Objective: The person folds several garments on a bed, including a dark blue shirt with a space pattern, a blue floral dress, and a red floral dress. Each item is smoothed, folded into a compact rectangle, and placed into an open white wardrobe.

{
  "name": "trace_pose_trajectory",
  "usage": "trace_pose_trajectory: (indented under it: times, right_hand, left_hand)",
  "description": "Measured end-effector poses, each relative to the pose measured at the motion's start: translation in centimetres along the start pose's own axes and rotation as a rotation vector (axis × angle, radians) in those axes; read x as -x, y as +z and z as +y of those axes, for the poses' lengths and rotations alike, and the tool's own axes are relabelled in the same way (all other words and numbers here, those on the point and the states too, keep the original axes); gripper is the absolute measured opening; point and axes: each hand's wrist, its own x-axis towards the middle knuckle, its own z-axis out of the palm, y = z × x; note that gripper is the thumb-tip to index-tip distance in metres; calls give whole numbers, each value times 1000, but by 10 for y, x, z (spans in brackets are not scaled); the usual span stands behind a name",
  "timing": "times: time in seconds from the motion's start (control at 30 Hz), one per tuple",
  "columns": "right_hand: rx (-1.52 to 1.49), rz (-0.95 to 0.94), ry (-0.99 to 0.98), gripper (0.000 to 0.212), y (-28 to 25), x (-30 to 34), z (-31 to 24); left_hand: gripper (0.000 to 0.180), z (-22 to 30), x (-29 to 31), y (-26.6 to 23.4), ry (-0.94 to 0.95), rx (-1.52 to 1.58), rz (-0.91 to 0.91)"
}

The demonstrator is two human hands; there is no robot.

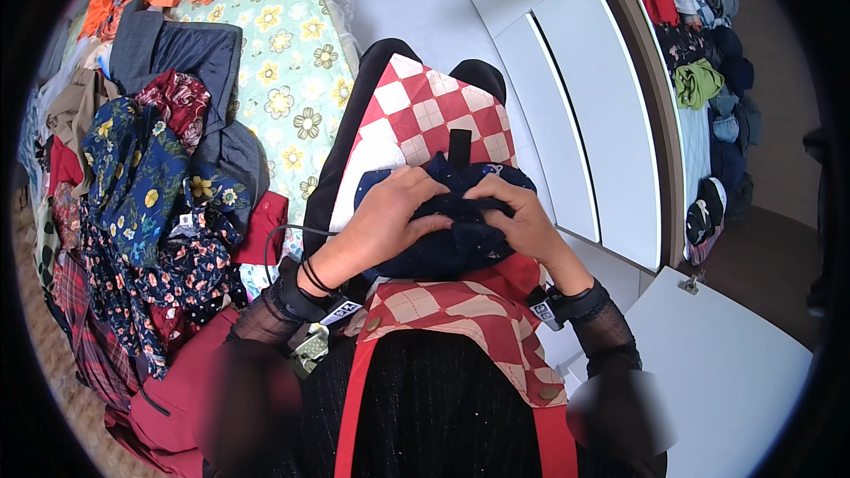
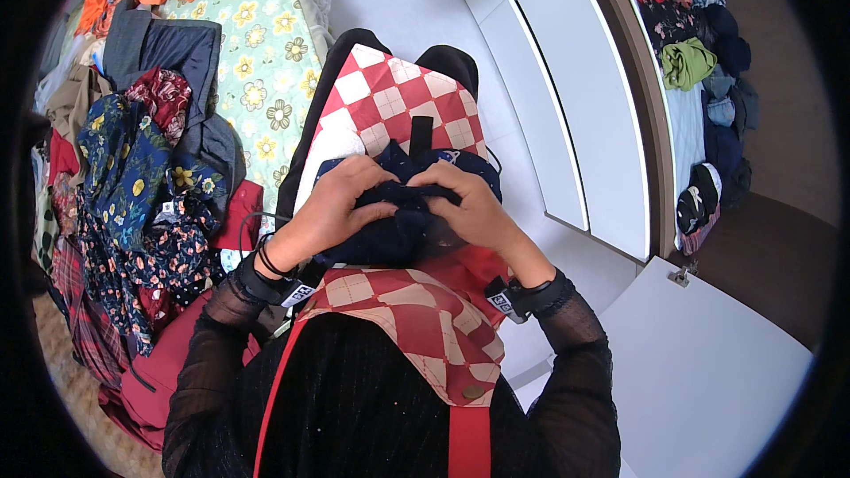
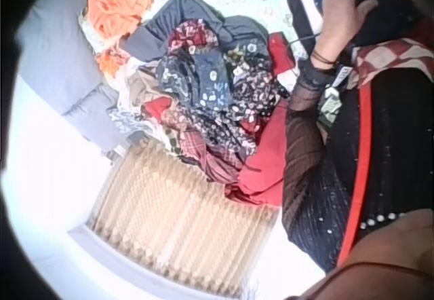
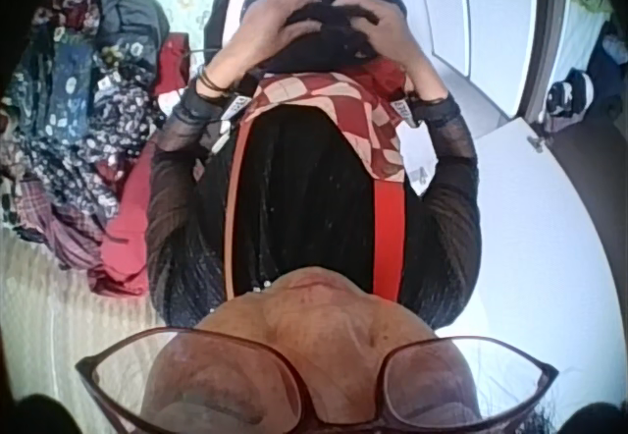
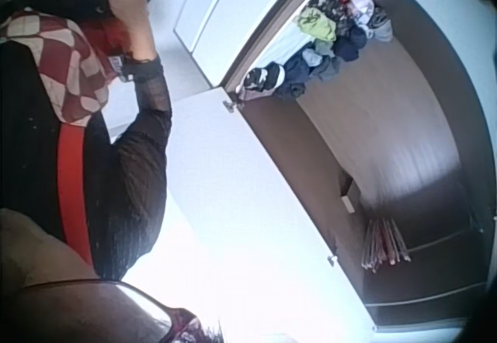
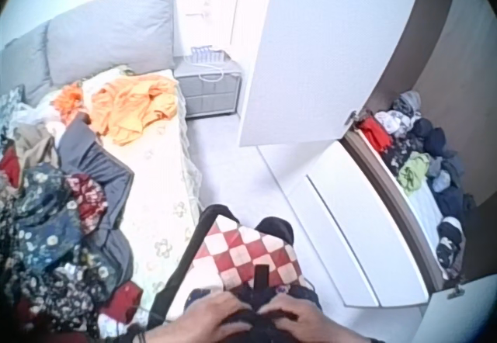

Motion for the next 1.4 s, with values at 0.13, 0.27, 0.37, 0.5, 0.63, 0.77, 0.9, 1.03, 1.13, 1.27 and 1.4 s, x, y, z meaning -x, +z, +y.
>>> trace_pose_trajectory:
  times: [0.13,0.27,0.37,0.5,0.63,0.77,0.9,1.03,1.13,1.27,1.4]
  right_hand:
    - [-19,-10,-60,26,-2,8,1]
    - [-46,-17,-40,27,0,15,2]
    - [-118,70,81,28,2,11,7]
    - [-464,259,306,23,2,-1,12]
    - [-813,342,177,23,4,-7,14]
    - [-475,352,138,25,14,-8,16]
    - [4,296,68,22,23,-12,15]
    - [210,308,-33,19,26,-11,3]
    - [253,187,110,17,26,-4,-10]
    - [186,-17,174,19,11,-1,-22]
    - [61,-79,274,19,-2,-1,-22]
  left_hand:
    - [22,-4,3,-11,43,195,-74]
    - [28,-6,11,-20,-89,372,-137]
    - [45,-7,14,-22,-18,299,-76]
    - [57,-12,7,-32,-75,248,-296]
    - [22,-14,0,-37,-152,384,-218]
    - [22,-9,-5,-30,-442,862,-67]
    - [23,-8,-24,-11,-563,1192,-69]
    - [17,-12,-40,3,-500,870,68]
    - [27,-9,-36,12,-248,455,293]
    - [33,4,-20,7,12,82,116]
    - [48,30,1,-6,48,14,-120]
